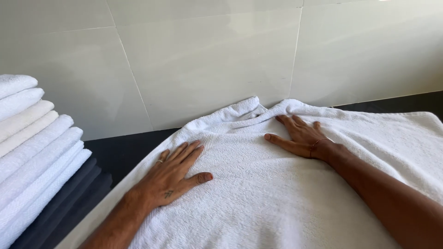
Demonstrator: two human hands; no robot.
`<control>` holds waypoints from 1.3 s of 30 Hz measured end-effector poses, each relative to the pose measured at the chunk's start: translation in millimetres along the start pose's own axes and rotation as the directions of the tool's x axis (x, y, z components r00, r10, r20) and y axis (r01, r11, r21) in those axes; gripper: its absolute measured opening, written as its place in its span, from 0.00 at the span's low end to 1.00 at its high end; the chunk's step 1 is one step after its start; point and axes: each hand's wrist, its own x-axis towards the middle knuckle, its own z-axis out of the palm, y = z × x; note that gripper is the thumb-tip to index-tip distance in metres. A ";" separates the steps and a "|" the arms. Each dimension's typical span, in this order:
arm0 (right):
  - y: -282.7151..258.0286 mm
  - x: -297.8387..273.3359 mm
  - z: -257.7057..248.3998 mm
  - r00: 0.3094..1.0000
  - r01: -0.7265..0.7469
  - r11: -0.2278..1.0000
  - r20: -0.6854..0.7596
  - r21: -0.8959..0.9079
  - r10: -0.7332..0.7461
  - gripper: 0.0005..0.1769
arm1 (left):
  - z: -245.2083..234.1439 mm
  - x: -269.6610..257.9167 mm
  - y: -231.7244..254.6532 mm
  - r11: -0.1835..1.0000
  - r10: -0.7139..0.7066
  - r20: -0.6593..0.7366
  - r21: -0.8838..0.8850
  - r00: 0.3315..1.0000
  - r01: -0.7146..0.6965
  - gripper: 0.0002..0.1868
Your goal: Folding a large white bath towel on a flat surface.
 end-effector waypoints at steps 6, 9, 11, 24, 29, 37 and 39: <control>-24.6 -10.9 -1.6 0.986 -0.167 0.985 0.002 -0.052 0.167 0.64 | -8.3 13.1 3.0 0.978 -0.049 -0.006 0.201 0.999 0.049 0.60; -28.6 -19.5 -7.0 0.961 -0.275 0.960 0.020 -0.044 0.276 0.65 | -11.3 19.2 16.9 0.902 -0.114 -0.075 0.409 0.991 0.135 0.56; -24.0 -20.9 -6.9 0.948 -0.316 0.948 0.032 -0.043 0.317 0.66 | -1.4 18.5 32.2 0.843 -0.145 -0.119 0.505 0.982 0.186 0.54; 35.9 -2.2 -4.4 0.822 -0.569 0.814 -0.065 -0.115 0.565 0.68 | -1.5 -38.6 99.3 0.969 -0.245 0.091 -0.018 0.965 0.248 0.64; 36.3 -17.9 -18.6 0.872 -0.488 0.847 -0.086 -0.210 0.481 0.65 | 4.2 1.1 42.2 0.993 -0.122 0.009 -0.008 0.993 0.122 0.66; 5.0 -41.5 -26.5 0.962 -0.228 0.848 0.022 -0.478 0.271 0.58 | -13.9 47.3 -5.1 0.932 -0.076 -0.070 0.349 0.995 0.096 0.61; -4.0 -43.0 -25.3 0.952 -0.268 0.858 0.016 -0.438 0.306 0.57 | -15.0 59.6 -5.6 0.897 -0.098 -0.087 0.423 0.991 0.126 0.61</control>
